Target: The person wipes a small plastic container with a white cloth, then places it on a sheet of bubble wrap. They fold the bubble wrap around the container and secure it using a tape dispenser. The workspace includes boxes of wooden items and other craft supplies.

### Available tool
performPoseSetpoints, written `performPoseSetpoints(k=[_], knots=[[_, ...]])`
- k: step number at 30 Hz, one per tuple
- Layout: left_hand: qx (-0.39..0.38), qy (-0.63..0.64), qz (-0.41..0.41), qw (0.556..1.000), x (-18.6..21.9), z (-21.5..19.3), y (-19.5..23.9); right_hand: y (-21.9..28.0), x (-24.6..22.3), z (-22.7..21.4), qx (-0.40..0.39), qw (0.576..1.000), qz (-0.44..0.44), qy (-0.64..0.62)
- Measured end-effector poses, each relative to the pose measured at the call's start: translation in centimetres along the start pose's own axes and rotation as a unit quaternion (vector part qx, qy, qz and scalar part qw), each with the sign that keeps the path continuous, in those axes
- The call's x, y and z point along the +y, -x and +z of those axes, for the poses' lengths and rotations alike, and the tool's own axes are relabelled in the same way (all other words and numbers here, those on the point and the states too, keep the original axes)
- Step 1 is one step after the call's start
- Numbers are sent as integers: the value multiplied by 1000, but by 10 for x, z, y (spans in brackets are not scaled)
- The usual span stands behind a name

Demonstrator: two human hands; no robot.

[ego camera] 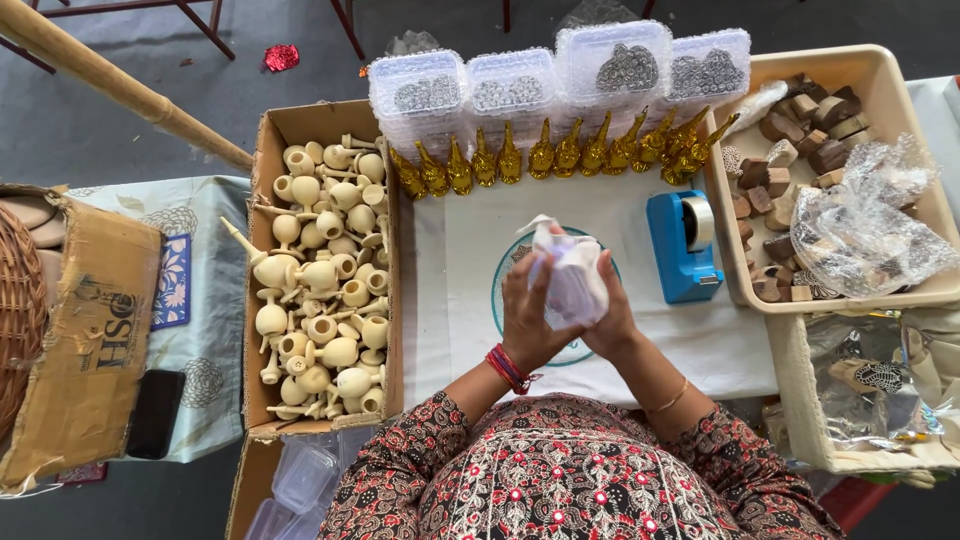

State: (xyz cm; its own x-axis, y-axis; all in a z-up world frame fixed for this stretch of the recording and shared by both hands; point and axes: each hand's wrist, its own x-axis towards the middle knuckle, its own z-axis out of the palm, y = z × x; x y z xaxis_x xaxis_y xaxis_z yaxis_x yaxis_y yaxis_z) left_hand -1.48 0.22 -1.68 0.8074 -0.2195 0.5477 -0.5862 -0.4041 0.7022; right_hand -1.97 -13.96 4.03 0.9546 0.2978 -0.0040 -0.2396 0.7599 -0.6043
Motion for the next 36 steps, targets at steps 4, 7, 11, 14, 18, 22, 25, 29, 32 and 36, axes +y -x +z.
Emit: performPoseSetpoints(k=[4,7,11,14,18,22,25,29,32,36], knots=[[-16,-51,94,994,-1,4,8,0,38,-101,-38,989,123,-72],[-28,-78,177,981,1,3,2,0,41,-111,-32,974,191,-116],[-80,-113,252,958,-7,7,-3,0,75,-184,-81,948,253,-173],[-107,-117,235,959,-17,5,-13,-3,65,-170,-80,959,259,-80],[-160,-47,139,976,-62,2,-22,18,65,-148,98,925,311,195],[-149,-108,59,981,-97,-20,-19,22,26,-172,141,940,249,184],[-148,-149,-39,977,-102,-19,-14,18,1,-211,183,856,232,425],[-189,-52,-157,968,-101,-7,-16,8,-23,-180,129,698,126,693],[-252,-12,-161,954,-82,-4,-23,-4,-31,-123,73,667,63,739],[-342,6,-106,934,-54,-18,-39,-12,-20,-113,20,849,101,518]])
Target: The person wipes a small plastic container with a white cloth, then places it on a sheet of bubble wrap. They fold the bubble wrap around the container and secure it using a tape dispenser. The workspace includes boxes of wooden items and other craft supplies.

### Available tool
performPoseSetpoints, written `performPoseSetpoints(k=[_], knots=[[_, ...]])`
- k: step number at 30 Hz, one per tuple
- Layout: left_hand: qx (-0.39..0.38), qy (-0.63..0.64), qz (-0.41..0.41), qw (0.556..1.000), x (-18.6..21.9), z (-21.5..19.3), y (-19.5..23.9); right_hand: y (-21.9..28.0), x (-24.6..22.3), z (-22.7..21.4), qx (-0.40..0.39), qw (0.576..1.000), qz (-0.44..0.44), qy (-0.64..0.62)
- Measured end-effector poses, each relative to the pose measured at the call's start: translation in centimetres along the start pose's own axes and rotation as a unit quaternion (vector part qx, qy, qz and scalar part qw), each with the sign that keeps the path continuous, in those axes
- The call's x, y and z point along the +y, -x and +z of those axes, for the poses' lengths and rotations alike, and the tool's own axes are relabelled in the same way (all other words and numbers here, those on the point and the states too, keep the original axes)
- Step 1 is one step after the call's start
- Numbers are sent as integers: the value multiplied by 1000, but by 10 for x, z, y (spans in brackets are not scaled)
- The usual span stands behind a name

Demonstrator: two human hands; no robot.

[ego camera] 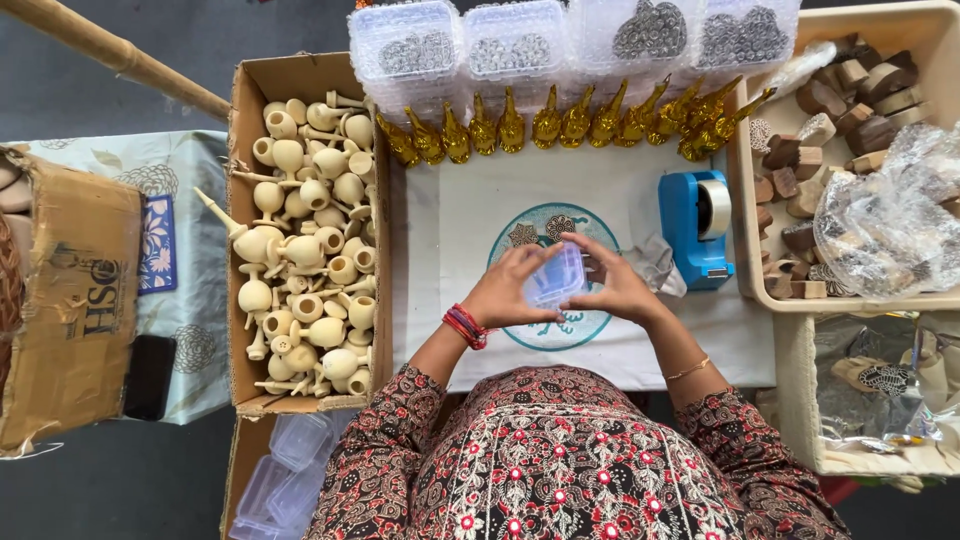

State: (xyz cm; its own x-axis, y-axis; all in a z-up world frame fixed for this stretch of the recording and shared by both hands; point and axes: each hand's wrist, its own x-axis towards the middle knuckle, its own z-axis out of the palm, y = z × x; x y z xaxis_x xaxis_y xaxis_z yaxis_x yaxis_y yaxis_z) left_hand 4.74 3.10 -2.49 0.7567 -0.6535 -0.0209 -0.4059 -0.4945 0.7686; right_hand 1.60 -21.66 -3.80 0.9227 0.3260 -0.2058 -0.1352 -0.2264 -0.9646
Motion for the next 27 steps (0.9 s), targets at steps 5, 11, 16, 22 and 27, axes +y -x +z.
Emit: performPoseSetpoints(k=[5,11,16,22,27], knots=[[14,58,21,998,-25,-14,13,-2,20,-2,-4,987,3,-158],[126,393,-131,902,-116,22,20,-9,1,23,-2,997,-36,-64],[292,460,-242,803,-131,23,24,-31,4,41,-10,964,-84,254],[417,314,-285,804,-146,9,52,-79,57,47,81,884,-3,461],[423,286,-302,805,-166,18,67,-87,62,60,91,869,-12,487]])
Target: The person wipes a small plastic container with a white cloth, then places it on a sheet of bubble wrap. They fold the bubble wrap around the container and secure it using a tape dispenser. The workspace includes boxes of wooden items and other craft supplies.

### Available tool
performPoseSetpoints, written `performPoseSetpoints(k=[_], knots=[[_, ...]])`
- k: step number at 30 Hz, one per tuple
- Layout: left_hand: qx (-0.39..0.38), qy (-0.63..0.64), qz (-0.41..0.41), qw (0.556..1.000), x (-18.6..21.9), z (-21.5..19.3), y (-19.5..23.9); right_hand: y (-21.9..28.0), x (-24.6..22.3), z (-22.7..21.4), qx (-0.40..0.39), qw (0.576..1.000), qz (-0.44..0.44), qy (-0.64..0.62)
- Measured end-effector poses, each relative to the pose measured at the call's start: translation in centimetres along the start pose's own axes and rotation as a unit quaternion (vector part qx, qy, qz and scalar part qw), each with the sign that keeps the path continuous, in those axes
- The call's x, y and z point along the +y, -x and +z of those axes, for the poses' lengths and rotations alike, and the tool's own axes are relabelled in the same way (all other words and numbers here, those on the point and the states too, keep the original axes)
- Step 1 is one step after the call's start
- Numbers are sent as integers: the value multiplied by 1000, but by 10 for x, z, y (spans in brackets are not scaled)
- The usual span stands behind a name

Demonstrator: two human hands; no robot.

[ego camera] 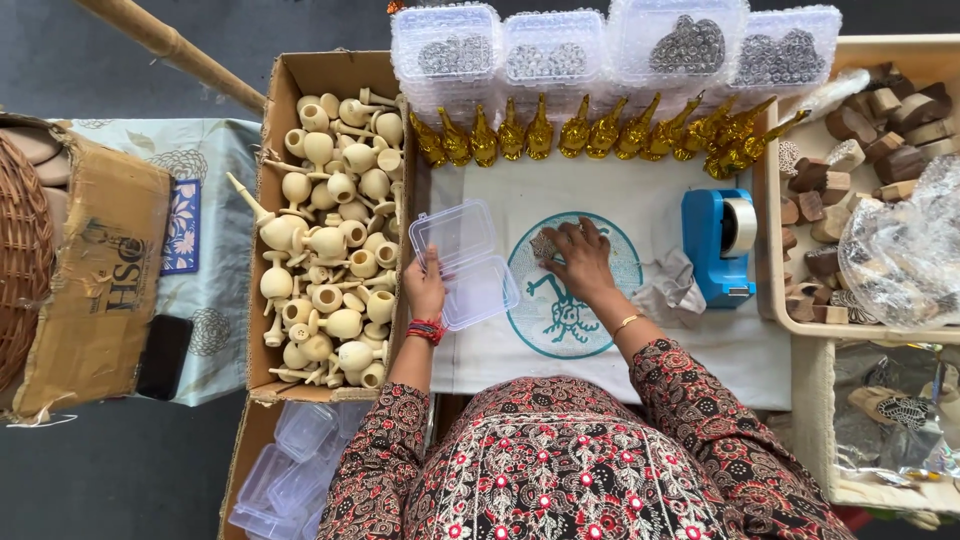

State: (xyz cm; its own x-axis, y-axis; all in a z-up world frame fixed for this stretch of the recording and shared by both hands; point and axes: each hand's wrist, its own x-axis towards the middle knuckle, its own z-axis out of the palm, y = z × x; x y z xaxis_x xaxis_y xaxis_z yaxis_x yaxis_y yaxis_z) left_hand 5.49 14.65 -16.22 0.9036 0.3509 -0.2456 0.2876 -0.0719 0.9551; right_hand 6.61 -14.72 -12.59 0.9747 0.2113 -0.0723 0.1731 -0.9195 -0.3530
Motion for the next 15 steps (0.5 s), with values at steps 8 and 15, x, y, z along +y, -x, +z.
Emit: performPoseSetpoints(k=[8,15], knots=[[-20,-11,-44,999,-12,22,1,32,32,5,46,996,-21,-70],[-91,-96,49,990,-35,81,-3,75,48,-17,139,984,21,-109]])
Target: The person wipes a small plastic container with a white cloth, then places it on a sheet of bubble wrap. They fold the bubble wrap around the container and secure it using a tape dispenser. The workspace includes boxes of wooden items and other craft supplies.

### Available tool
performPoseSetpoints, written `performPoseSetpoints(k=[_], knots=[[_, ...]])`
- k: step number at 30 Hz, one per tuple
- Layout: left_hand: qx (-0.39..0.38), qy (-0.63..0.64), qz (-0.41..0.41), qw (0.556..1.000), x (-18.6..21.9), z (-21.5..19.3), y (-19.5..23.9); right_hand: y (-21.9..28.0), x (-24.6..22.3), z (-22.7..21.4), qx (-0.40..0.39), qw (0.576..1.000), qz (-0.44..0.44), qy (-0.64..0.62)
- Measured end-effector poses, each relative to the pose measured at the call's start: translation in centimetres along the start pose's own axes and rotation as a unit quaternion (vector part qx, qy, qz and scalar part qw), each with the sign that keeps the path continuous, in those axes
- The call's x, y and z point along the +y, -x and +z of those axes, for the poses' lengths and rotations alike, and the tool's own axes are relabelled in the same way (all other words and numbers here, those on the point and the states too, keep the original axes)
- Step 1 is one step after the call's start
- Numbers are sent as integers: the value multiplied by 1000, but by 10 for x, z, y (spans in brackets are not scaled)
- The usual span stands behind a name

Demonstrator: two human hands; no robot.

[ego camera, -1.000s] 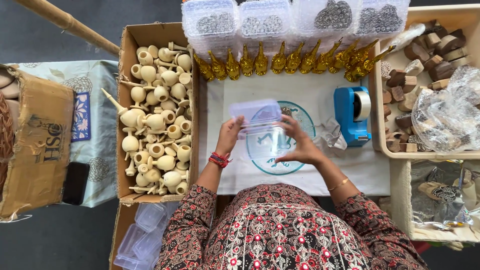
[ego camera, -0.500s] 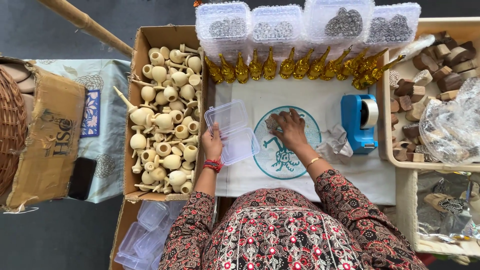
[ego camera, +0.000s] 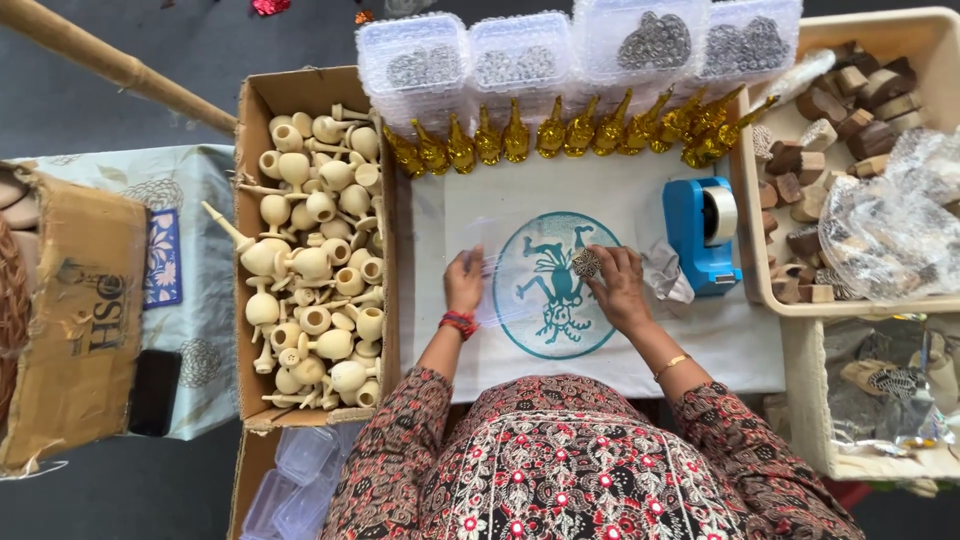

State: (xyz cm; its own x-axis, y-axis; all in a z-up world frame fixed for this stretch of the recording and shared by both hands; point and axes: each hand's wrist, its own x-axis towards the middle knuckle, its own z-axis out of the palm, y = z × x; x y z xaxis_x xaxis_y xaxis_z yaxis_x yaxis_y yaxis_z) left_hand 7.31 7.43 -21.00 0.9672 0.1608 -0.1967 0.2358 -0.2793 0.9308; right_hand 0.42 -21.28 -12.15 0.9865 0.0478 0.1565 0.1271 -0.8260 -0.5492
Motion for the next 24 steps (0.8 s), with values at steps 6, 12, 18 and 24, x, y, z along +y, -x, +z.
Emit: performPoseSetpoints(k=[6,12,18,24], knots=[[-84,-26,69,994,44,41,-2,-1,-20,-6,-42,997,-66,18],[-53,-129,147,979,45,30,18,-24,-50,15,-108,989,-84,46],[-47,-102,95,989,27,16,34,-21,-56,37,-136,985,-92,56],[-88,-164,150,971,56,-5,55,-3,-29,17,-104,991,-75,31]])
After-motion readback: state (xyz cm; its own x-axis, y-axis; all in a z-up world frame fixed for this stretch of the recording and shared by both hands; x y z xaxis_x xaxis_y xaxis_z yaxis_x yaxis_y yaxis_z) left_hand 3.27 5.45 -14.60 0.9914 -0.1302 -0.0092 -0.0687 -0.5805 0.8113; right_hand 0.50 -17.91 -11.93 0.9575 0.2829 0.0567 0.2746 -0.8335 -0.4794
